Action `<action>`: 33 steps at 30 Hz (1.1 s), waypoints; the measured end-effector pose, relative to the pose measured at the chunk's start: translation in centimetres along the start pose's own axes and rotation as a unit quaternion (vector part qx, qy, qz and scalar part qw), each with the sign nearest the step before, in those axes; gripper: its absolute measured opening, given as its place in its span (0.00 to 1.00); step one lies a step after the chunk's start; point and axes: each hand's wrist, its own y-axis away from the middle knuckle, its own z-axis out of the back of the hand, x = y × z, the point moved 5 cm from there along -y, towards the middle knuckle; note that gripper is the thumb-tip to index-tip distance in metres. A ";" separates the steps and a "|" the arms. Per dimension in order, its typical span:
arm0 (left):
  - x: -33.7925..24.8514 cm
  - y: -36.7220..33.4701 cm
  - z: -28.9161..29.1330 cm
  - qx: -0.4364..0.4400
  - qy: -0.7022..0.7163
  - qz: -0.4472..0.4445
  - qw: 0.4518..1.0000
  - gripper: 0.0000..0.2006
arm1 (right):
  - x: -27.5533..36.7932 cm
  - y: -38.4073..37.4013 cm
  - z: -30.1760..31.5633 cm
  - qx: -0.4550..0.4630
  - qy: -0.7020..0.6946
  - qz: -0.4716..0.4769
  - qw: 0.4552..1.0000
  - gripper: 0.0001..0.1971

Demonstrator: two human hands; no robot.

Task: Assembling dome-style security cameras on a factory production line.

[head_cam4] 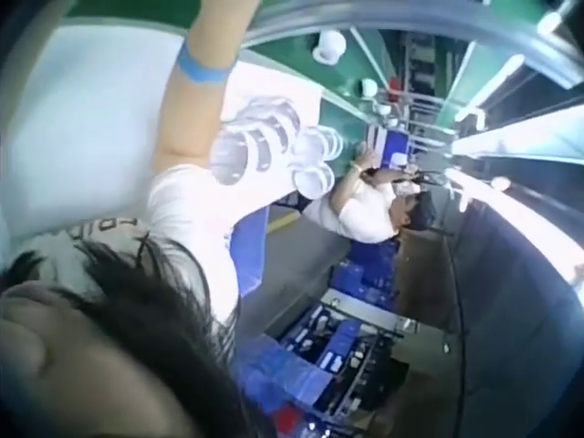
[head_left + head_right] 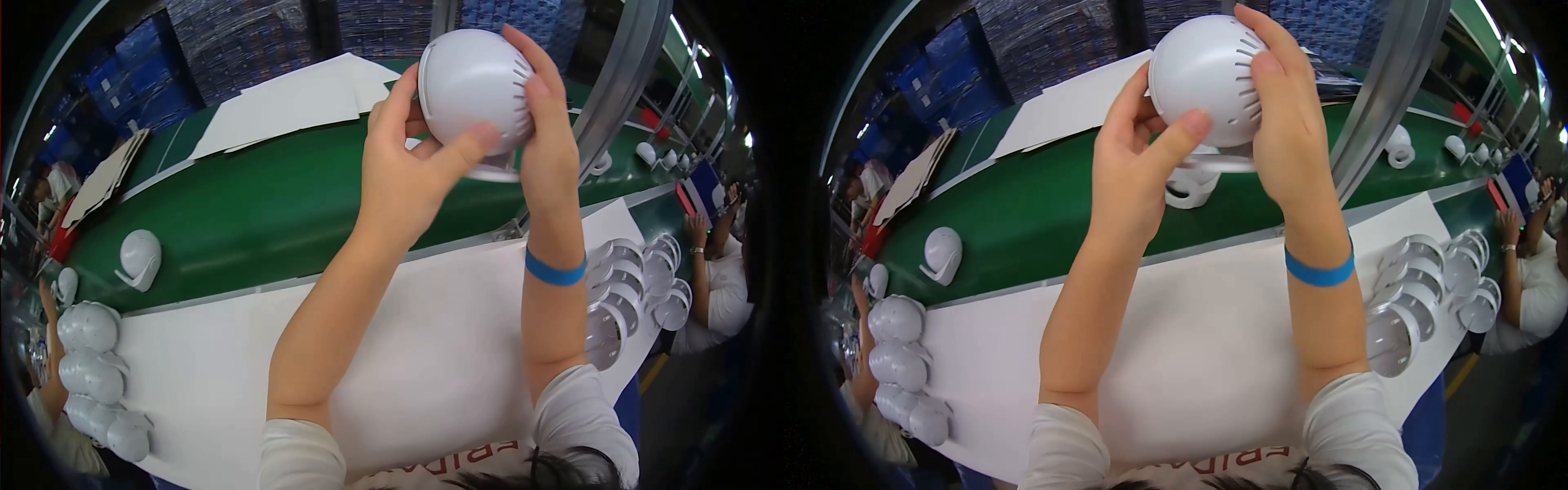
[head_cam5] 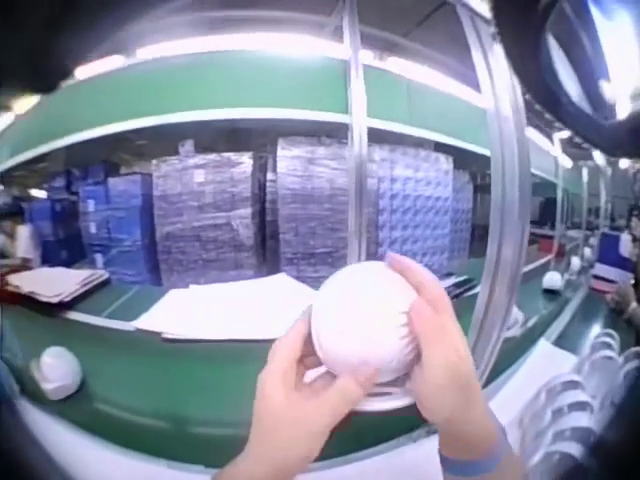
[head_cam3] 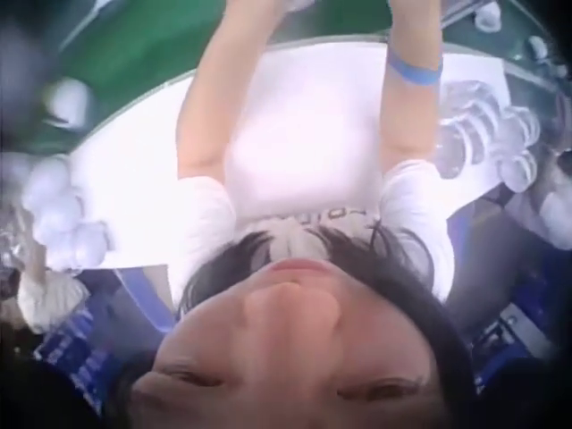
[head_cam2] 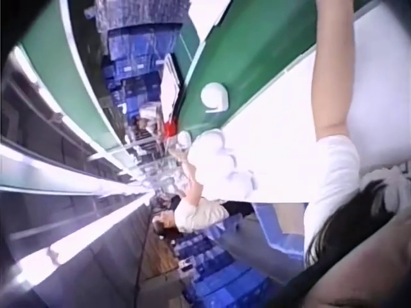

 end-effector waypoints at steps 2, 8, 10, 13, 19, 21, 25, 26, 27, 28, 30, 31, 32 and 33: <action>-2.0 0.8 0.2 -0.020 -0.170 -0.030 0.985 0.37 | 1.8 1.4 -1.8 0.027 0.047 0.054 0.997 0.26; 2.4 -0.4 5.0 -0.048 0.083 0.199 0.975 0.32 | 2.0 3.0 -1.7 -0.001 -0.045 -0.022 0.999 0.24; 5.2 -0.8 9.4 -0.150 0.124 0.239 0.951 0.30 | 2.9 4.2 -1.8 -0.034 -0.057 -0.077 0.995 0.18; 11.5 -1.8 18.9 -0.224 0.165 0.232 0.932 0.29 | 7.0 8.6 -3.3 0.257 -0.277 -0.085 0.922 0.14; 17.1 0.0 24.9 -0.290 -0.059 0.321 0.900 0.36 | 13.0 12.2 -4.8 0.427 -0.650 -0.113 0.618 0.12; 18.0 0.8 27.7 -0.279 -0.088 0.320 0.901 0.31 | 14.6 12.9 -5.0 0.451 -0.665 -0.099 0.587 0.12; 19.8 0.0 24.0 -0.218 -0.042 0.329 0.918 0.34 | 18.0 13.3 -4.1 0.486 -0.662 -0.065 0.567 0.13; 19.7 -1.0 25.4 -0.260 -0.131 0.327 0.899 0.33 | 20.2 13.1 -3.4 0.504 -0.672 -0.034 0.541 0.13; 17.9 -1.7 28.7 -0.308 -0.218 0.323 0.868 0.32 | 22.1 13.4 -2.5 0.522 -0.683 -0.002 0.511 0.14; 16.8 -0.4 26.6 -0.320 -0.318 0.361 0.816 0.31 | 20.5 13.6 -2.6 0.522 -0.684 -0.006 0.510 0.15; 11.3 2.3 27.4 -0.359 -0.410 0.383 0.745 0.30 | 20.8 14.3 -4.1 0.543 -0.685 -0.002 0.486 0.18; 8.5 2.8 28.9 -0.343 -0.375 0.366 0.780 0.31 | 22.5 14.7 -4.2 0.556 -0.689 0.009 0.465 0.18; 5.7 3.4 29.7 -0.322 -0.339 0.346 0.813 0.32 | 24.2 15.0 -4.2 0.553 -0.695 0.008 0.460 0.17; 2.9 4.0 28.6 -0.329 -0.337 0.339 0.815 0.32 | 25.1 15.2 -4.0 0.545 -0.695 0.001 0.469 0.17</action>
